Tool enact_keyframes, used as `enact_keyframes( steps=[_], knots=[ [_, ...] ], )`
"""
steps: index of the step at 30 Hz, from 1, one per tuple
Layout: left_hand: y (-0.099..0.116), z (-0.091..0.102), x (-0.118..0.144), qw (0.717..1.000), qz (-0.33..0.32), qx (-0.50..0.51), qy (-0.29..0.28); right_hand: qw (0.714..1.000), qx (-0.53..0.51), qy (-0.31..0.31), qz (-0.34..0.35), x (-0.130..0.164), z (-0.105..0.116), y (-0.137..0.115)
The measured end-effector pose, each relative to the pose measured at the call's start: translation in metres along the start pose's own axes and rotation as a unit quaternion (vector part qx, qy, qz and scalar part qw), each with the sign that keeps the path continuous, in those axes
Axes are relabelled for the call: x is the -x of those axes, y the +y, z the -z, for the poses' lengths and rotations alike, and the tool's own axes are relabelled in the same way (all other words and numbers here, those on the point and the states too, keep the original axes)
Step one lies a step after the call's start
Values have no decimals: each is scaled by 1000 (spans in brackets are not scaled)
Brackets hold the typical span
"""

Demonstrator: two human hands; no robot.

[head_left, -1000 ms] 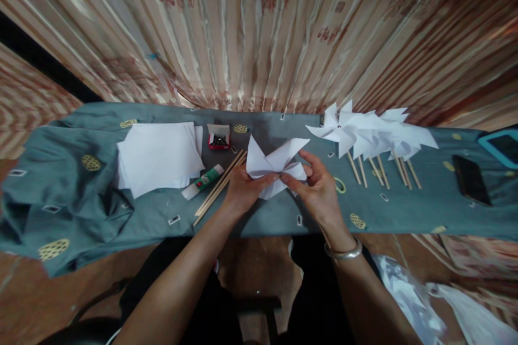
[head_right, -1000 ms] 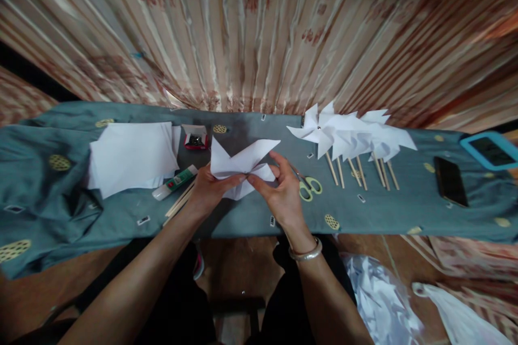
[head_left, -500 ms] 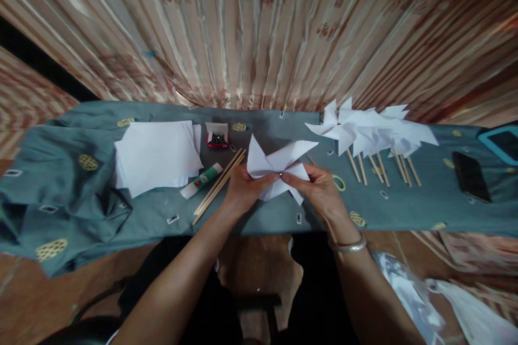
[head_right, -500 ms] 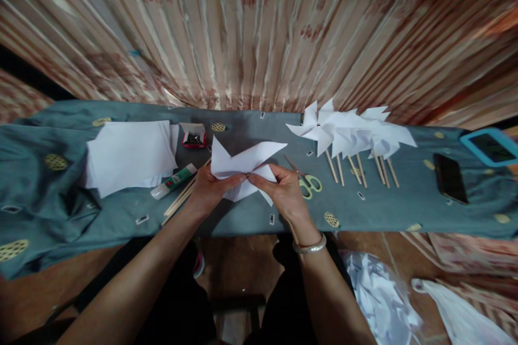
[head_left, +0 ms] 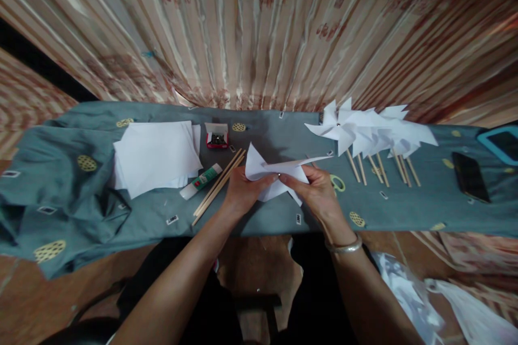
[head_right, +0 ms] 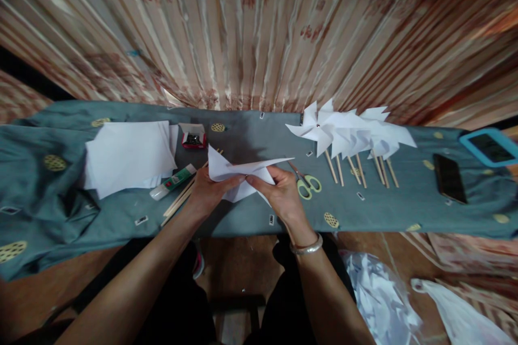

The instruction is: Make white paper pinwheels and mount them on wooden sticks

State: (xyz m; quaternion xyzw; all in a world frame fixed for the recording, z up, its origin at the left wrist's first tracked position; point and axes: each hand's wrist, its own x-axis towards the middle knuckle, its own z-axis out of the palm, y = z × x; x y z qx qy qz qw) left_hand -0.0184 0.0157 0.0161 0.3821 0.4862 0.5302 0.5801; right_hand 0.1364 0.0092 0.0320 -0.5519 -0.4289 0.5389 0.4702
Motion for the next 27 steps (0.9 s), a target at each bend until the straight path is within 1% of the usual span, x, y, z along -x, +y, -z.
enact_keyframes(
  steps=[6, 12, 16, 20, 25, 27],
  knots=[
    [2, 0, 0, 1000, 16, -11, 2, 1000, -5, 3, 15, 0, 0, 3],
    [4, 0, -2, 1000, 27, 3, -7, 1000, -11, 0, 17, 0, 1, 4],
    [4, 0, -2, 1000, 27, -2, -7, 1000, 4, 1, 23, 0, 2, 5],
    [4, 0, 0, 1000, 23, -11, -2, 999, 20, -10, 23, 0, 3, 3],
    [3, 0, 1, 999, 26, 7, -21, 999, 32, -16, 34, 1, 2, 1],
    [4, 0, 1, 999, 31, 4, -19, 998, 37, -16, 38, 1, 2, 0]
  ],
)
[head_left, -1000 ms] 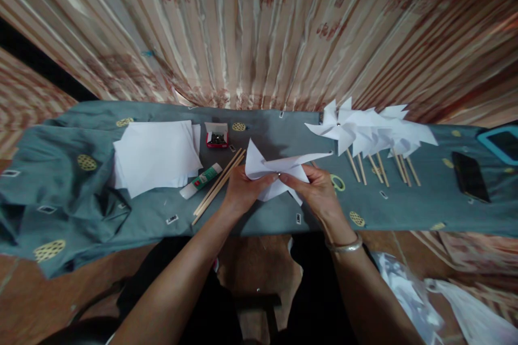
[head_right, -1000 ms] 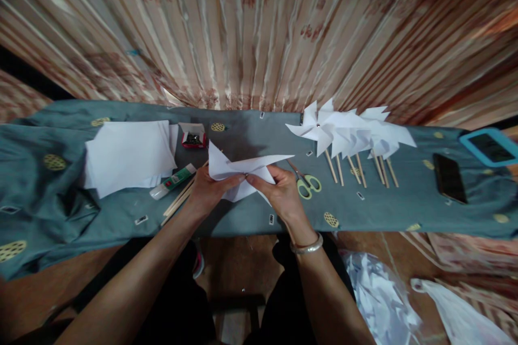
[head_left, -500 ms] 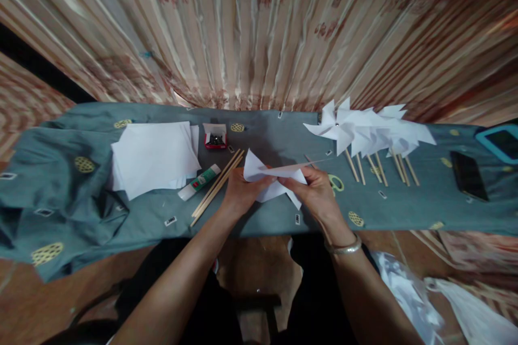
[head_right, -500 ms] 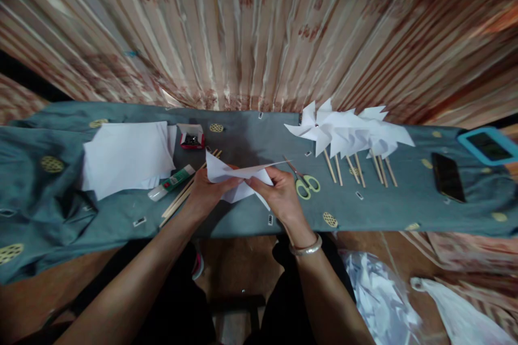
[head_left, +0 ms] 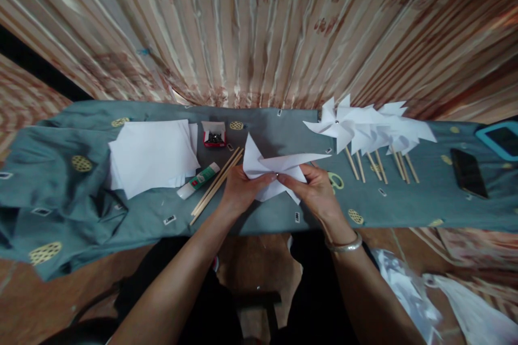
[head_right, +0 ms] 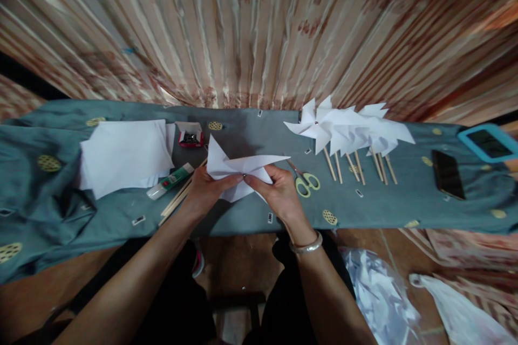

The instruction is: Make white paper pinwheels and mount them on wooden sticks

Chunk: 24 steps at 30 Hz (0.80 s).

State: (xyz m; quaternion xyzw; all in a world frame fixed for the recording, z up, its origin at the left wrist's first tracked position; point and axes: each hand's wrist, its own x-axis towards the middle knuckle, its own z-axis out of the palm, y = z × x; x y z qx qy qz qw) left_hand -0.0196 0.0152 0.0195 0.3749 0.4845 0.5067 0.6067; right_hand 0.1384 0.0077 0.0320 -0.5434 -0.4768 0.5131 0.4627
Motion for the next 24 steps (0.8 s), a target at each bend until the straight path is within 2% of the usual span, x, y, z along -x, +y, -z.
enact_keyframes(
  steps=[6, 24],
  knots=[
    [0, 2, 1, 1000, -8, -13, -1, 1000, -17, 1, -23, 0, 0, 0],
    [2, 1, 1, 1000, -3, -12, 2, 1000, 0, -10, -6, 0, 0, 4]
  ],
)
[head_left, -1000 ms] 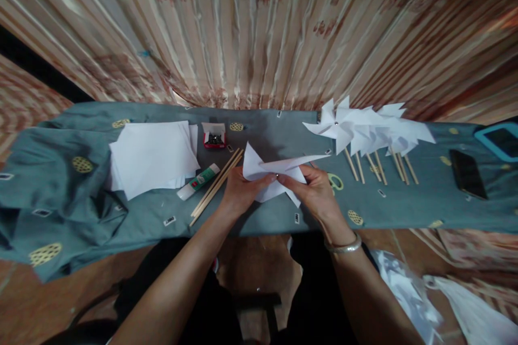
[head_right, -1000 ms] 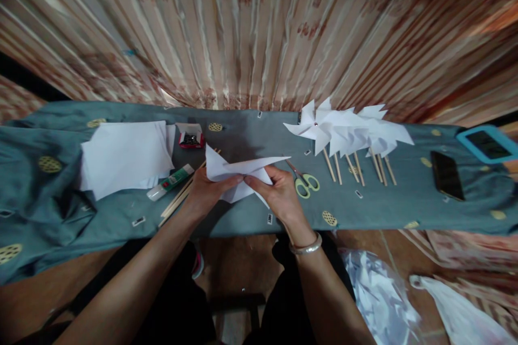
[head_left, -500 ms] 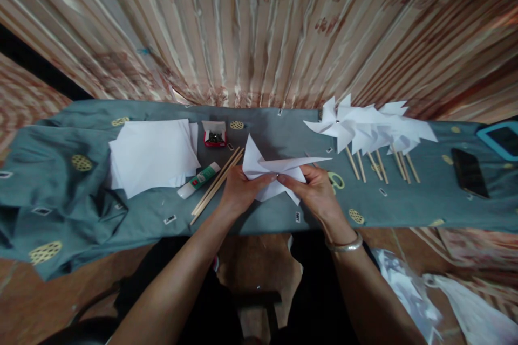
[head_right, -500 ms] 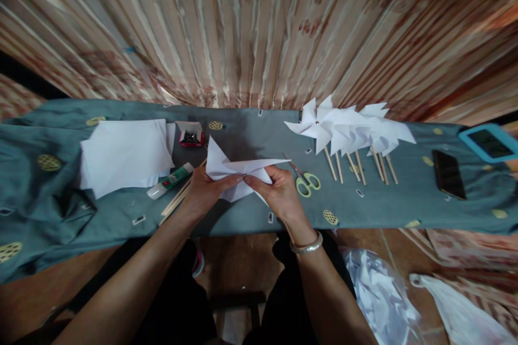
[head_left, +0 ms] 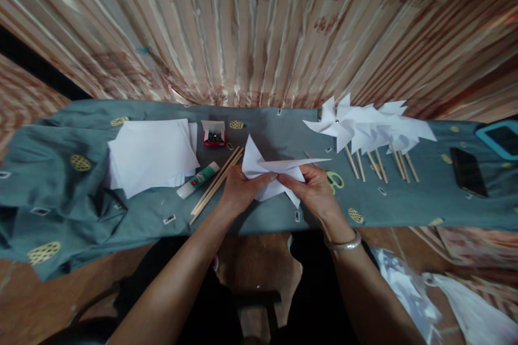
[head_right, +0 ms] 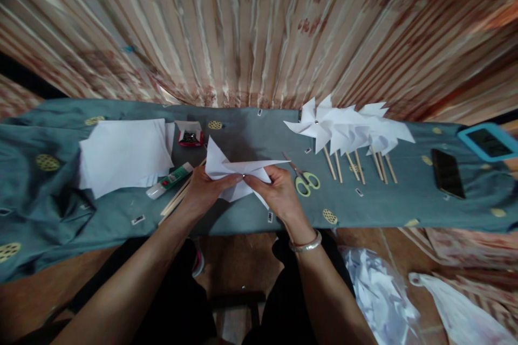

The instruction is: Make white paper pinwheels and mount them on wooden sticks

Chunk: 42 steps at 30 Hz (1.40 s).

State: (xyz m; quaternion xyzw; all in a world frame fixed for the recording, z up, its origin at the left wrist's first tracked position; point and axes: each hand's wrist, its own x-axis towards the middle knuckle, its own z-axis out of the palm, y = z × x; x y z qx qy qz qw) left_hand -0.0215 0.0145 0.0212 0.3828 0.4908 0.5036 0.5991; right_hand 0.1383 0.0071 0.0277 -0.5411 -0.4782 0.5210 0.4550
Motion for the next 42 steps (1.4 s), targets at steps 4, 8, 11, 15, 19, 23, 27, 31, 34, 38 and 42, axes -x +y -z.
enact_keyframes(
  steps=[4, 8, 11, 15, 19, 23, 27, 31, 34, 38, 42],
  knots=[
    [2, -1, 0, 1000, -10, -5, 3, 1000, 0, 7, 0, -1, -1, 0],
    [3, 0, -1, 1000, -15, -1, 4, 1000, -2, 11, -2, -1, -2, 0],
    [3, 0, -2, 1000, -15, -5, 3, 1000, -10, 6, -7, -2, -2, 0],
    [3, 1, -2, 999, -19, -25, 2, 999, -24, -8, -22, -2, -2, 1],
    [2, 1, -2, 999, -15, -33, -1, 999, -40, -7, -25, -2, -3, 1],
    [1, 1, -2, 1000, -18, -21, -1, 999, -28, 1, -27, -3, -3, 1],
    [3, 1, -1, 1000, -15, -20, -5, 1000, -7, 1, -14, -3, -3, 2],
    [4, 1, -2, 1000, -8, -20, -1, 1000, -7, -8, -1, -3, -3, 3],
    [3, 1, -2, 1000, -6, 2, -3, 1000, 2, -10, 3, -3, -3, 2],
    [2, 2, -3, 1000, 3, 5, -17, 1000, 13, -15, 7, -3, -3, 1],
    [1, 4, -3, 1000, -3, -6, -22, 1000, 3, -19, 5, -3, -4, 1]
  ],
)
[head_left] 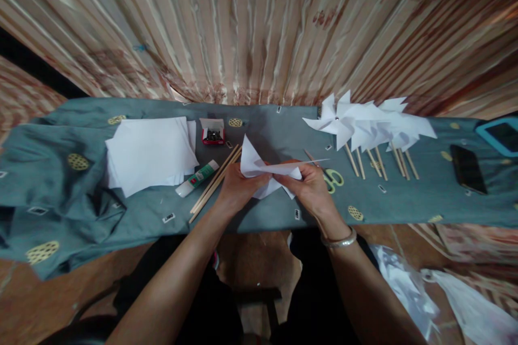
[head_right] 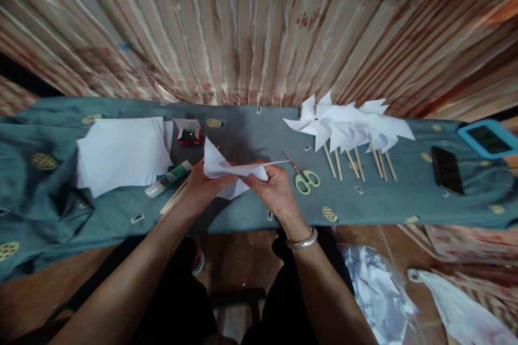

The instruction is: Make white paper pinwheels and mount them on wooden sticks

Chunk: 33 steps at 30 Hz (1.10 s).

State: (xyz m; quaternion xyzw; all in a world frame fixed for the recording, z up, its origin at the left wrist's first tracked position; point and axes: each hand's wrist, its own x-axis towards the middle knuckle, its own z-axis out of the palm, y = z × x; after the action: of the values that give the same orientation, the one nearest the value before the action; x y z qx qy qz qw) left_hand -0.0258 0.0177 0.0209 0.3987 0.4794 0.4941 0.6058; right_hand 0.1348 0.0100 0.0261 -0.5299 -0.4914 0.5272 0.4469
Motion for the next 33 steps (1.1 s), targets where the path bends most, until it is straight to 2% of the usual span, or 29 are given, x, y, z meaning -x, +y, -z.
enact_keyframes(
  steps=[6, 16, 21, 27, 31, 33],
  knots=[
    [-1, 0, 0, 1000, 0, 9, -16, 1000, 21, -19, 2, 0, 1, -2],
    [2, 1, 3, 997, 45, 39, -52, 999, 8, -34, -28, 4, 7, -1],
    [1, 1, 5, 996, 53, 55, -42, 998, 36, -40, -13, 5, 5, 0],
    [-1, 4, 8, 994, 62, 73, -59, 999, 17, -31, -17, 5, 4, -2],
    [2, 10, 9, 989, 60, 111, -77, 1000, 20, 2, -24, 4, 13, 0],
    [6, 15, 10, 990, 44, 120, -64, 999, 28, 16, -30, 4, 19, 1]
  ],
)
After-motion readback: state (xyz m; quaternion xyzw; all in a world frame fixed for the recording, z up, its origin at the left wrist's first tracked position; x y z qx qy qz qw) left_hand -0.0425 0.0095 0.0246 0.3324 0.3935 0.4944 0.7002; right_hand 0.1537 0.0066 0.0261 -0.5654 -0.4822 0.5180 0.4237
